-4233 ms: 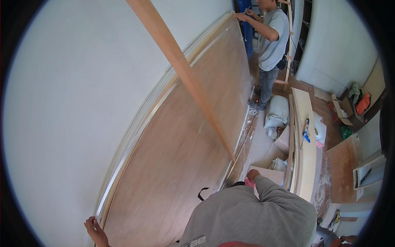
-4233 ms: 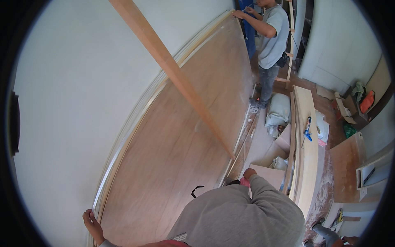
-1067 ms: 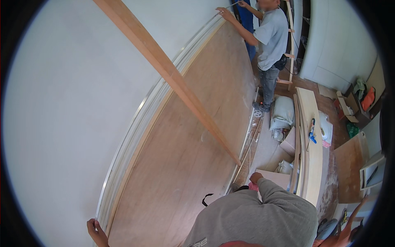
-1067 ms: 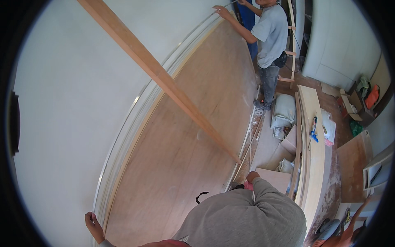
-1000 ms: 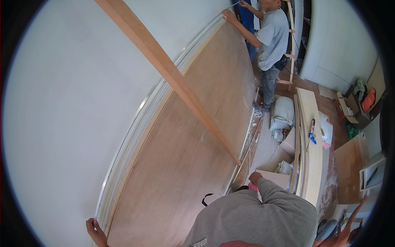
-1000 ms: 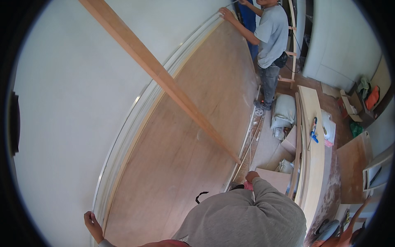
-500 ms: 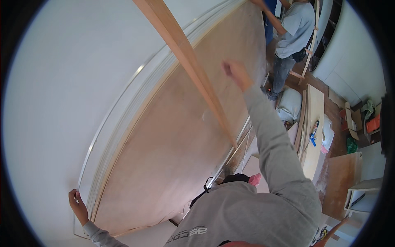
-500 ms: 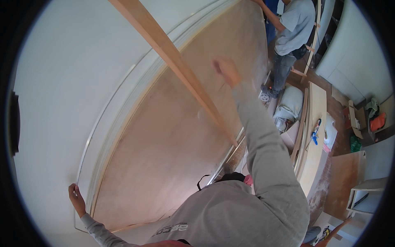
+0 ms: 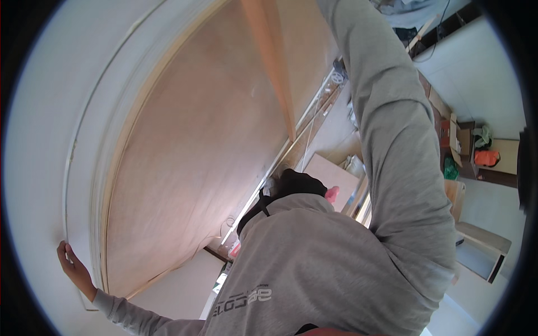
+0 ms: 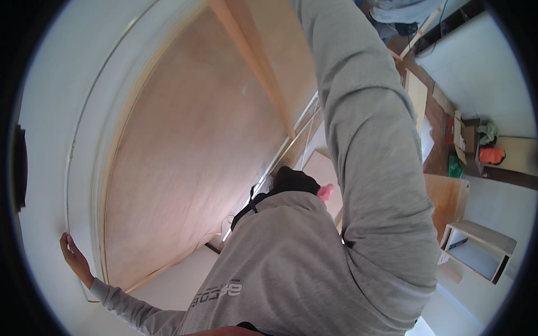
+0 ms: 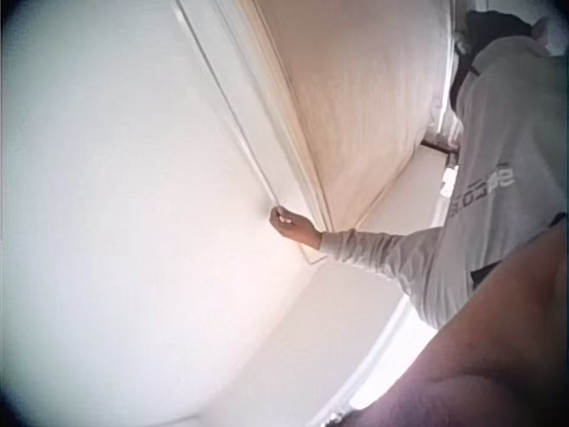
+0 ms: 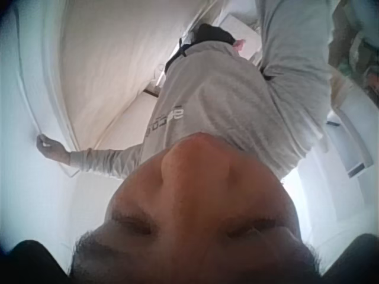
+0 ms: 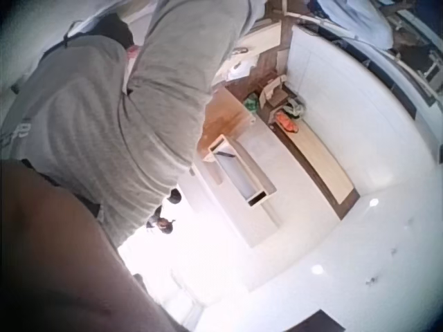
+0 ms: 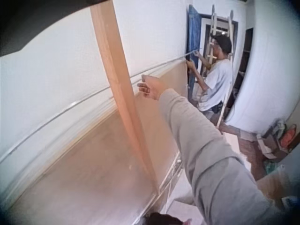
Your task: The person positions and presses thin wooden trim strips along the upper edge of a large curved plywood panel. They repeatedly align, adjust, and smooth the trim by hand while another worker assists nearby.
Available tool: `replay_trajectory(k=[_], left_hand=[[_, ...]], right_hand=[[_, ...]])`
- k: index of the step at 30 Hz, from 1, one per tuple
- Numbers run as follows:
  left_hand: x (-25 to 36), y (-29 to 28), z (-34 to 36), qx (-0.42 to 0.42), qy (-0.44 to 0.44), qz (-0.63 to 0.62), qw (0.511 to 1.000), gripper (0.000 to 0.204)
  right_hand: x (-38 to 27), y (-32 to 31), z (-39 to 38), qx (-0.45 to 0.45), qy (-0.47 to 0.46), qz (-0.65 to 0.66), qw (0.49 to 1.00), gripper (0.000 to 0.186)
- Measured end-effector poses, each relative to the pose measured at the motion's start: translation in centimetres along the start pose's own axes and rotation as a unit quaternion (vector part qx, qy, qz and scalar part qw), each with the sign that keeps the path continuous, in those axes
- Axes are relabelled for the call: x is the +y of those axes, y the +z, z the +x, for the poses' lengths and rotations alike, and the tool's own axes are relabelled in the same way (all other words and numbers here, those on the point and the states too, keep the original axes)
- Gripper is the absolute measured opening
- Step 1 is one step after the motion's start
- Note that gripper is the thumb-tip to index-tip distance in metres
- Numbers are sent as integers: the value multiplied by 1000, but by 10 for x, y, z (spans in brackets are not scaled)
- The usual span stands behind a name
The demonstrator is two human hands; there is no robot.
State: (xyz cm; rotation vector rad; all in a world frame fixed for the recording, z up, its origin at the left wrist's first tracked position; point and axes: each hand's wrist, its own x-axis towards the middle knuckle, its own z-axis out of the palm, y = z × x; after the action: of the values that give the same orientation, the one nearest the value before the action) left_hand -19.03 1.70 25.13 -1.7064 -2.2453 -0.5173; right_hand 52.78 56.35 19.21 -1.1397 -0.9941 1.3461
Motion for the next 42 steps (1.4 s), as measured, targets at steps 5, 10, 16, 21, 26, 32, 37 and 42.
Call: replay_trajectory(k=[5, 10, 16, 21, 26, 32, 37, 42], left_hand=[[-15, 13, -6, 28, 6, -17, 999, 28], [-29, -5, -37, 51, -6, 22, 998, 23], [-7, -10, -24, 99, -29, 77, 992, 26], [7, -3, -25, 126, -74, 104, 984, 29], [8, -6, -49, 106, -115, 115, 981, 29], [15, -12, -67, 110, -131, 153, 973, 29], [30, -10, -54, 121, -147, 147, 971, 27], [33, 13, -48, 161, -141, 160, 964, 22]], right_hand=[[18, -9, -6, -2, -1, 89, 996, 29], [10, 3, -36, -22, -23, 123, 992, 41], [-25, -18, 7, -114, -33, 197, 973, 43], [1, -16, 37, -99, 14, 207, 973, 39], [-10, -9, 42, -146, 75, 234, 958, 30], [-18, -4, 42, -227, 11, 318, 921, 22], [-41, -5, 31, -256, 5, 313, 915, 23], [-39, 6, 35, -226, 6, 312, 923, 24]])
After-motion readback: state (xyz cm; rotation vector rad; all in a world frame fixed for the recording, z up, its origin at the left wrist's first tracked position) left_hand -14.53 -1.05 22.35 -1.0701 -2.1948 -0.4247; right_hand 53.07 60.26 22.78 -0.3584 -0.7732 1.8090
